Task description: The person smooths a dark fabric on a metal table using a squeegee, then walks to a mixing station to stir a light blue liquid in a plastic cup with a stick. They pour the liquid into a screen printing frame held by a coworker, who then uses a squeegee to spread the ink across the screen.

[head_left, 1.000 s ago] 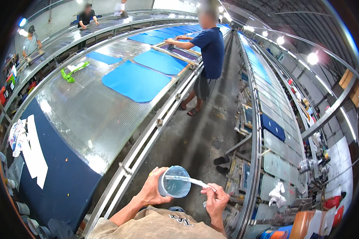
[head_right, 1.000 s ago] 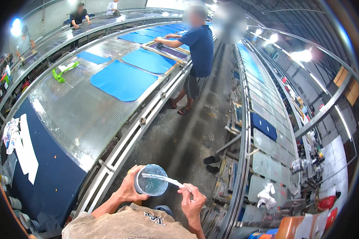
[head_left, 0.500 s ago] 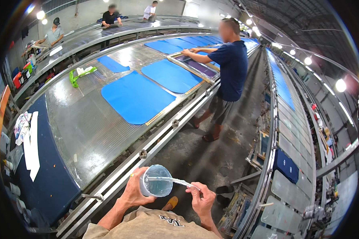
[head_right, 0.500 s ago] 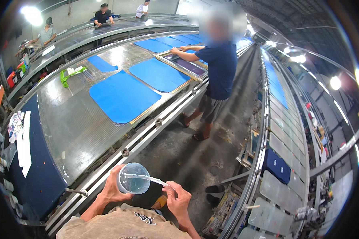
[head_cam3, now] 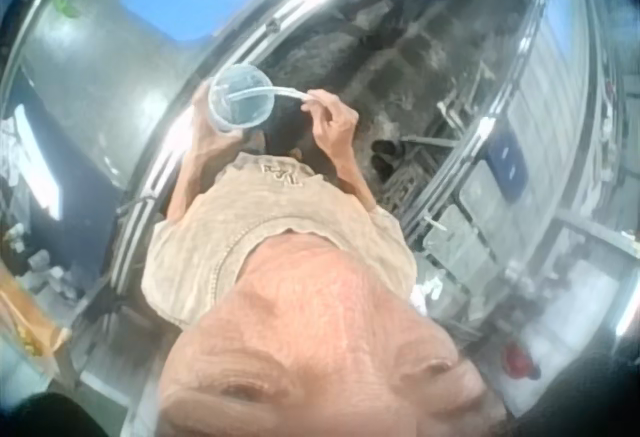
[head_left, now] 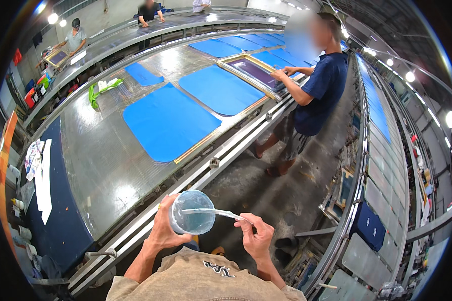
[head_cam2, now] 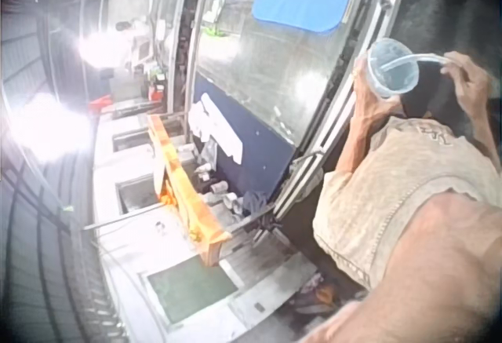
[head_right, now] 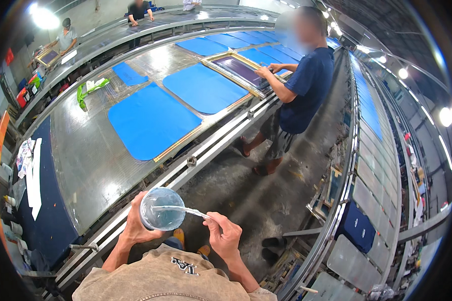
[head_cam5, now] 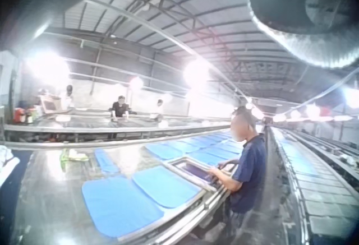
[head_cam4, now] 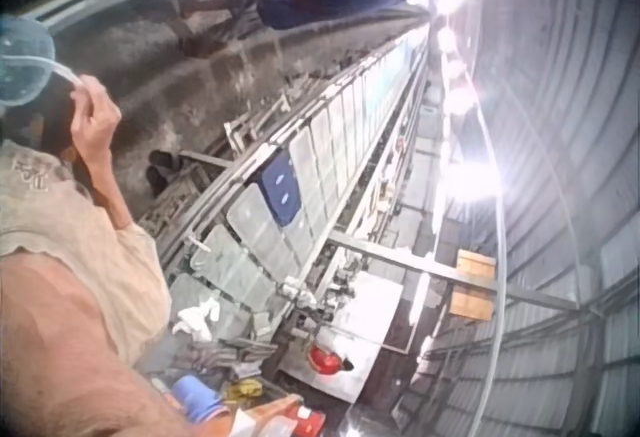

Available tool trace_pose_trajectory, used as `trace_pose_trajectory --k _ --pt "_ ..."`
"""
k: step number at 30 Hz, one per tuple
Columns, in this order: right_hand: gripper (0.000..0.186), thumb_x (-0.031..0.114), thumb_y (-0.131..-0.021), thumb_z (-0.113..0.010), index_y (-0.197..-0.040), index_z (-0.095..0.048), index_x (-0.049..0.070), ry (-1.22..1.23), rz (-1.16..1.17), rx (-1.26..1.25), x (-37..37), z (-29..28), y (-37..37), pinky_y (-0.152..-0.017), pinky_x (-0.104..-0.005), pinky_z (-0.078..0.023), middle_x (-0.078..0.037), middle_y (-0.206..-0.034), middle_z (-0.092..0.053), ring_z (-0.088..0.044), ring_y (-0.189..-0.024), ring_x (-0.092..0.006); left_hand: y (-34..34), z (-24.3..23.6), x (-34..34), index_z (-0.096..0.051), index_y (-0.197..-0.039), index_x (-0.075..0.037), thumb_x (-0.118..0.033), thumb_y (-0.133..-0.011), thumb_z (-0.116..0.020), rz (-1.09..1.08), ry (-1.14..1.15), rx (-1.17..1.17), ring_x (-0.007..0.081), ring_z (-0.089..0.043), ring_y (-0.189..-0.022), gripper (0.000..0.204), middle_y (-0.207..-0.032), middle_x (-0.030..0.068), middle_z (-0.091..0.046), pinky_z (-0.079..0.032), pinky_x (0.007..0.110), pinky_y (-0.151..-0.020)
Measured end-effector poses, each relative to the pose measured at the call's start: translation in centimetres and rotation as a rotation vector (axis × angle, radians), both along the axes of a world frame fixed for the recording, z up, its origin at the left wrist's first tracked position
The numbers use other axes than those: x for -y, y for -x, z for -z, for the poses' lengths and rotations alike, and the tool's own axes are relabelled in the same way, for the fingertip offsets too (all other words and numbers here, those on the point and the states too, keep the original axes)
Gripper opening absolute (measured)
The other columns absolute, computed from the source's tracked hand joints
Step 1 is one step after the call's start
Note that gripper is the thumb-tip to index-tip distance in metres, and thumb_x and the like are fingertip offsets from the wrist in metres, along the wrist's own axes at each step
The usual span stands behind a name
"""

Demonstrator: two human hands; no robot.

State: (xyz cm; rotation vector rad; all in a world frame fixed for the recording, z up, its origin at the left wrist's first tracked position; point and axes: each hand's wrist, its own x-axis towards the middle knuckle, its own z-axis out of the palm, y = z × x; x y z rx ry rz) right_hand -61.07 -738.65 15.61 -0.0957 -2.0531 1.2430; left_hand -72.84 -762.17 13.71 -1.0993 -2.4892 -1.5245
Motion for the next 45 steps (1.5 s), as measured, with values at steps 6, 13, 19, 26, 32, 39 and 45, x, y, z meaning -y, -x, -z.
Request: trace_pose_trajectory --k 6,13,19,26,32,39,45 --pt "0.011 0.005 -0.092 -0.068 -0.101 -0.065 0.000 -0.094 -0.007 0.014 -0.2 -0.4 4.9 -0.060 -0.0265 -0.055 -0.010 -0.081 -0.073 -0.074 -0.072 -0.0190 4.1 0.7 -0.5 -0.036 -0.140 -0.002 -0.025 -0.053 -0.086 -0.043 -0.099 -0.016 0.0378 -0.048 -0.126 0.103 -0.133 0.0195 -0.050 -0.035 0.051 -0.110" --pt "0.012 0.004 -0.091 -0.068 -0.102 -0.066 -0.001 -0.076 0.024 0.075 0.0 -1.7 9.9 -0.060 -0.0264 -0.055 -0.012 -0.082 -0.073 -0.074 -0.073 -0.0192 9.2 0.8 -1.0 -0.037 -0.138 -0.002 -0.024 -0.055 -0.085 -0.054 -0.185 0.054 0.0360 -0.052 -0.124 0.098 -0.131 0.0178 -0.054 -0.029 0.057 -0.113" --pt "0.014 0.002 -0.091 -0.068 -0.104 -0.067 0.001 -0.069 -0.120 0.102 0.9 -1.6 14.3 -0.060 -0.0269 -0.056 -0.013 -0.084 -0.072 -0.073 -0.070 -0.0190 11.4 1.9 0.5 -0.033 -0.140 0.001 -0.025 -0.054 -0.086 -0.127 -0.080 -0.059 0.0297 -0.055 -0.119 0.105 -0.128 0.0180 -0.052 -0.043 0.044 -0.103" --pt "0.011 0.002 -0.091 -0.068 -0.102 -0.068 0.000 -0.070 -0.166 0.094 -1.0 -0.2 16.7 -0.060 -0.0261 -0.056 -0.011 -0.083 -0.073 -0.073 -0.071 -0.0177 12.0 1.0 -0.7 -0.031 -0.141 0.000 -0.020 -0.055 -0.084 -0.180 -0.041 -0.066 0.0299 -0.056 -0.119 0.103 -0.128 0.0186 -0.051 -0.047 0.044 -0.100" --pt "0.013 0.004 -0.091 -0.068 -0.104 -0.067 0.002 -0.052 -0.262 0.051 -4.9 0.0 18.3 -0.059 -0.0259 -0.056 -0.011 -0.082 -0.073 -0.073 -0.071 -0.0179 11.9 0.3 -3.7 -0.031 -0.141 -0.001 -0.020 -0.056 -0.087 -0.249 -0.061 -0.100 0.0303 -0.055 -0.119 0.104 -0.130 0.0182 -0.048 -0.047 0.044 -0.100" --pt "0.013 0.004 -0.091 -0.068 -0.104 -0.067 0.002 -0.039 -0.302 0.046 -10.4 0.3 18.4 -0.059 -0.0257 -0.056 -0.011 -0.082 -0.073 -0.073 -0.071 -0.0175 10.3 -0.5 -8.5 -0.033 -0.140 -0.002 -0.018 -0.055 -0.086 -0.338 -0.076 -0.056 0.0328 -0.055 -0.118 0.101 -0.128 0.0194 -0.052 -0.043 0.045 -0.102" --pt "0.013 0.001 -0.090 -0.068 -0.103 -0.067 0.001 -0.012 -0.336 0.032 -13.4 0.7 19.6 -0.059 -0.0259 -0.056 -0.011 -0.084 -0.072 -0.073 -0.071 -0.0174 10.2 -1.2 -10.8 -0.034 -0.140 -0.003 -0.017 -0.056 -0.086 -0.379 0.006 -0.115 0.0327 -0.056 -0.118 0.100 -0.129 0.0195 -0.052 -0.044 0.044 -0.101"
